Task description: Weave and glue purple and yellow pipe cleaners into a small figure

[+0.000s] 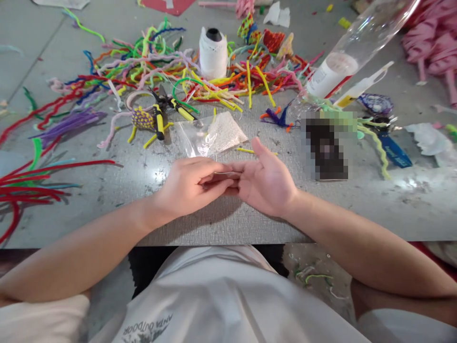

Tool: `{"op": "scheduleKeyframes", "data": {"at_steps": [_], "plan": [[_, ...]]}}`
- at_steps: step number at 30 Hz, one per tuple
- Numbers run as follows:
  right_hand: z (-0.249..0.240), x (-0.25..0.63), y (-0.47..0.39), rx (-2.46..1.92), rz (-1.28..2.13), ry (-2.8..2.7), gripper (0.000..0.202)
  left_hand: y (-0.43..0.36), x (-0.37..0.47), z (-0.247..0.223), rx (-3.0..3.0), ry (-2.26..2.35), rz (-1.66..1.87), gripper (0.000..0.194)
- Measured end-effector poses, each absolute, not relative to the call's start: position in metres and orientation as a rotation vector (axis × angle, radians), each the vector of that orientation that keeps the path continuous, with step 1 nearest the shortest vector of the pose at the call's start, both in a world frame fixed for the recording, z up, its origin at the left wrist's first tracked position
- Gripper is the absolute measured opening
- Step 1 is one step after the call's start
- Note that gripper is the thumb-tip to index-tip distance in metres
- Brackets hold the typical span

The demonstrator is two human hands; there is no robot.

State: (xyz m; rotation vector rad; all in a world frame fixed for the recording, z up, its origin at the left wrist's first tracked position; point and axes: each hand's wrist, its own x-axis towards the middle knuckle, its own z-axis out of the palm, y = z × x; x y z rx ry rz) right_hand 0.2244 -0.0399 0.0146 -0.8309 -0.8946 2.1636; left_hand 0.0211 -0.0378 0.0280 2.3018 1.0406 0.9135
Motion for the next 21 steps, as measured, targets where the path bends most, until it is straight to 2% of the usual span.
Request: {"op": "scheduleKeyframes", "data": {"at_steps": [10, 13, 17, 21], "plan": [[0.022, 0.222, -0.05, -0.633, 2.21, -0.956, 0.097, -0.04, 0.023, 0.021, 2.251, 1.039, 0.871, 0.019], [0.021, 0.22, -0.052, -0.586, 2.198, -0.999, 0.097, -0.044, 0.026, 0.024, 2.134, 1.051, 0.821, 0.014], [0.021, 0.218, -0.054, -0.651, 2.135, -0.937, 0.089, -0.051, 0.031, 0.026, 2.019, 1.146, 0.854, 0.014], [0.024, 0.215, -0.06, -0.712, 2.086, -0.85, 0.094, -0.056, 0.033, 0.023, 1.882, 1.179, 0.89, 0.019]]}}
